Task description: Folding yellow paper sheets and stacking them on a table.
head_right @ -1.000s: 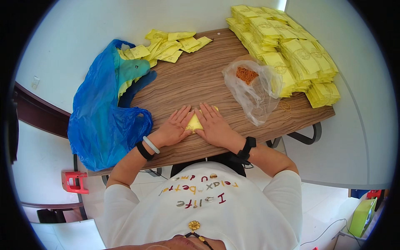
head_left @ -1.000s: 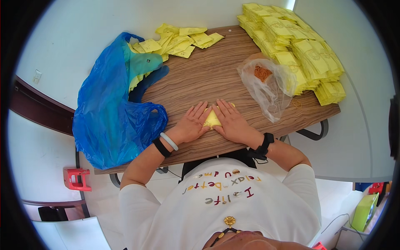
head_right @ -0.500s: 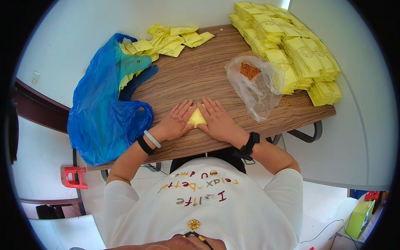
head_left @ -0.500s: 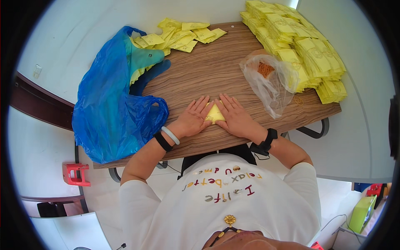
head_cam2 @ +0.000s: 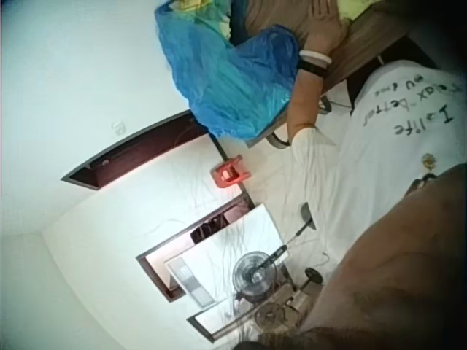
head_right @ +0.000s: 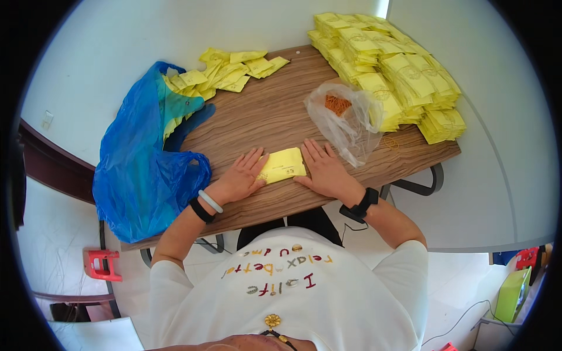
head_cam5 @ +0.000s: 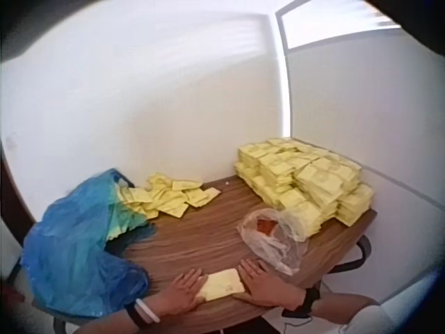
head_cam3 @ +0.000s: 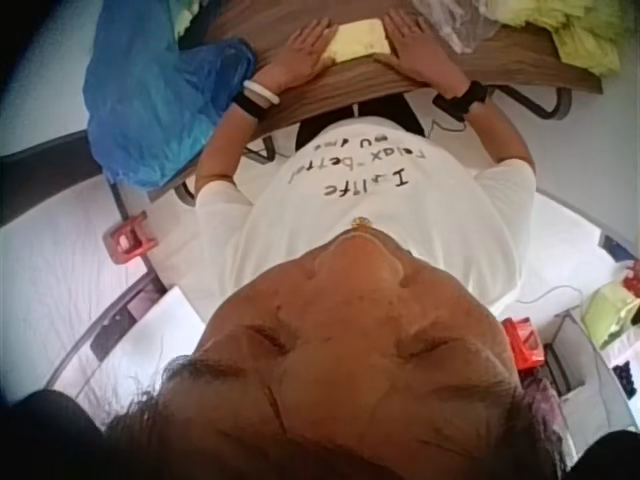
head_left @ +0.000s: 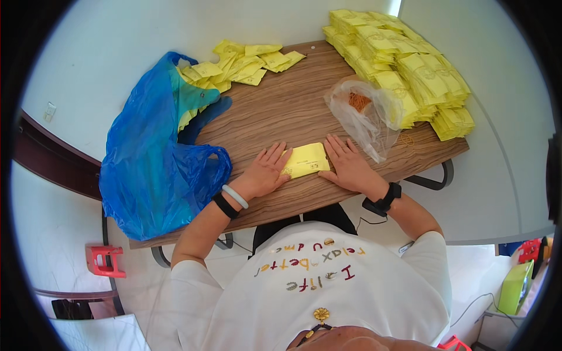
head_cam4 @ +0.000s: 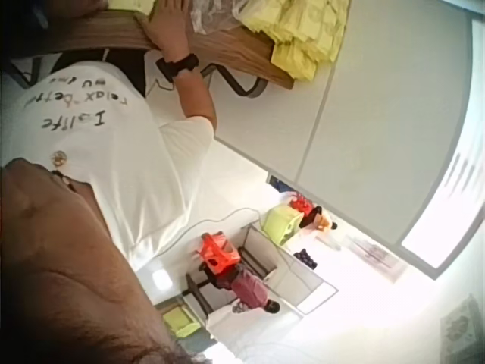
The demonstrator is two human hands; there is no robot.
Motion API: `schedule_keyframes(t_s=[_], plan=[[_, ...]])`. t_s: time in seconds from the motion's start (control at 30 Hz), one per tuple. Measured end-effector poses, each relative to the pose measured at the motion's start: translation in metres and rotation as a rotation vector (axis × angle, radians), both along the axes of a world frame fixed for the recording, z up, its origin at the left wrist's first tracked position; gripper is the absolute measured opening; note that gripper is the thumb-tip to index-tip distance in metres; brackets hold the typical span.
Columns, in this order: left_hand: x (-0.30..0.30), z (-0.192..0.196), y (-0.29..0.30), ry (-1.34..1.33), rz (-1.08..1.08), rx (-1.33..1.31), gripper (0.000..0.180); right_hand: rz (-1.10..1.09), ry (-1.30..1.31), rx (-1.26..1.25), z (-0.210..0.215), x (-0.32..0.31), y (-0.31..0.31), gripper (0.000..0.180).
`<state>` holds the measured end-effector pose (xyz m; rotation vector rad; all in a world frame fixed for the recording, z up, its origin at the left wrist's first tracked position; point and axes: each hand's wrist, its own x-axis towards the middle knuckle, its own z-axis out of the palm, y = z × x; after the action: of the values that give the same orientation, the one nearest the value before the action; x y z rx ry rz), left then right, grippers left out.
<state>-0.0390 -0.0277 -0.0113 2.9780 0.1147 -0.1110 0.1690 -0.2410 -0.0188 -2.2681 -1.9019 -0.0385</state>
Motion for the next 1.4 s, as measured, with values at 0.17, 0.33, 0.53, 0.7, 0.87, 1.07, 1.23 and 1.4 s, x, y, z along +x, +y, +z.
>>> schedule_keyframes(t_s=[0.17,0.33,0.53,0.7,0.87,1.07,1.23,1.4], plan=[[-0.004,0.017,0.001,-0.031,0.028,-0.043,0.076,-0.022,0.097,0.075,0.016,0.002,-0.009,0.081],[-0.024,0.046,-0.001,-0.085,0.050,-0.170,0.079,0.022,0.191,0.141,0.019,0.001,-0.014,0.077],[-0.046,0.047,0.000,-0.123,0.162,-0.267,0.083,0.087,0.314,0.208,0.018,-0.002,-0.005,0.067],[-0.053,0.048,0.003,-0.191,0.200,-0.254,0.061,0.159,0.317,0.212,0.014,-0.002,-0.002,0.059],[-0.044,0.046,-0.004,-0.178,0.242,-0.248,0.042,0.162,0.333,0.210,0.011,-0.006,0.002,0.057],[-0.043,0.034,-0.007,-0.251,0.165,-0.133,0.027,0.183,0.313,0.223,0.012,-0.005,0.004,0.059],[-0.041,0.026,-0.003,-0.165,0.134,0.034,0.017,0.220,0.317,0.177,0.016,0.000,0.005,0.060],[-0.039,0.038,-0.002,-0.252,0.160,0.012,0.013,0.279,0.218,0.189,0.012,0.001,0.007,0.057]])
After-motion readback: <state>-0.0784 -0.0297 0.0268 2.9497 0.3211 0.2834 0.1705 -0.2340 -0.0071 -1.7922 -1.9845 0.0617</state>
